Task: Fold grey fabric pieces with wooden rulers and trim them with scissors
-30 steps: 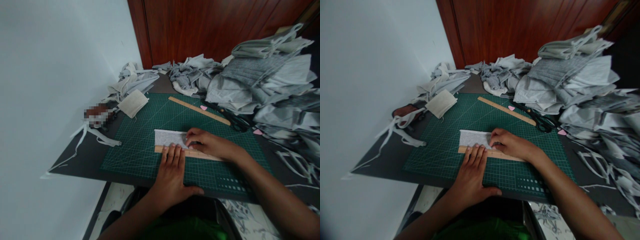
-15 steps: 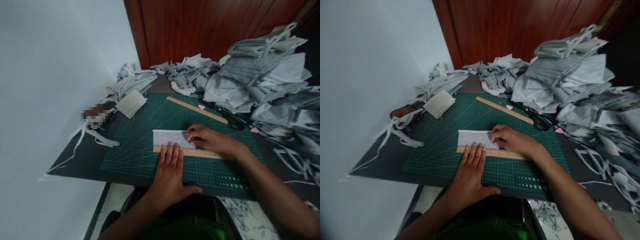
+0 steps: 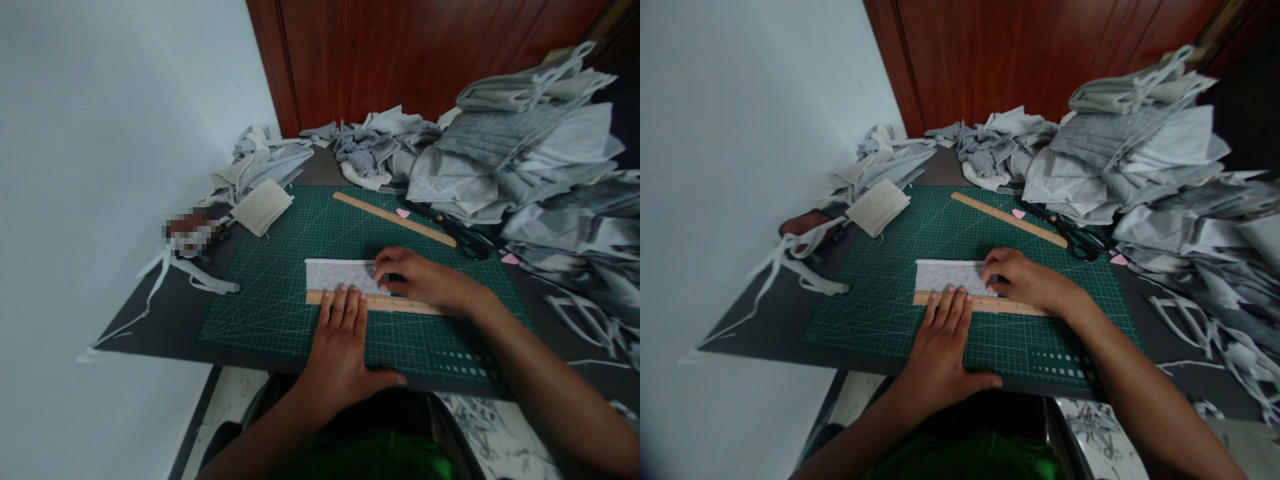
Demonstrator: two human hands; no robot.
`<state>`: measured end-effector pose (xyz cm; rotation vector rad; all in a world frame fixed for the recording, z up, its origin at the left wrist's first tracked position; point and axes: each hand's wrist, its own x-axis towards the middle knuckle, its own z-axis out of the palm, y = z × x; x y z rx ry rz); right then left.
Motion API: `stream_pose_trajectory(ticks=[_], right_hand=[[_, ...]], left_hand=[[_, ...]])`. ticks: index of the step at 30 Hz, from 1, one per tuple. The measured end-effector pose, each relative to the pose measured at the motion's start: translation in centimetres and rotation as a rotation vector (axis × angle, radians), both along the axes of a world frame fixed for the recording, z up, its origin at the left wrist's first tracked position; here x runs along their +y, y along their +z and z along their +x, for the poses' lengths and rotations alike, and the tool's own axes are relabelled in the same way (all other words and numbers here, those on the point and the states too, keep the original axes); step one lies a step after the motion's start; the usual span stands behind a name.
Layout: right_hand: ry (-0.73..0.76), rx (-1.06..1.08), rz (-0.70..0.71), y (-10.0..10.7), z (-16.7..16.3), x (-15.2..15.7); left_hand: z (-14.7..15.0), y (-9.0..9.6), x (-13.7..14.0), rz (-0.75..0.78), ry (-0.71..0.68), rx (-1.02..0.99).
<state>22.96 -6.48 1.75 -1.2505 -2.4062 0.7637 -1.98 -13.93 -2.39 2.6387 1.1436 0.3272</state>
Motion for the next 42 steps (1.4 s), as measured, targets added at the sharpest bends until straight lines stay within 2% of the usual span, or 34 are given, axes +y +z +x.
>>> stream_pose_trajectory(ticks=[10, 29, 37, 42], right_hand=[[0.031, -0.011, 0.092, 0.8, -0.6, -0.2], [0.069, -0.016, -0.016, 1.1, -0.9, -0.4], [0.064, 0.044, -0.052, 0.7, 0.6, 0.4], [0.054, 0.079, -0.159, 0.7, 1.8, 0.7]], left_hand=[[0.0, 0.1, 0.0, 0.009, -0.001, 0.017], [-0.1, 0.1, 0.0, 0.021, -0.003, 0.010], [-0.1, 0.2, 0.0, 0.014, -0.006, 0.016], [-0.3, 0.2, 0.1, 0.007, -0.022, 0.014]])
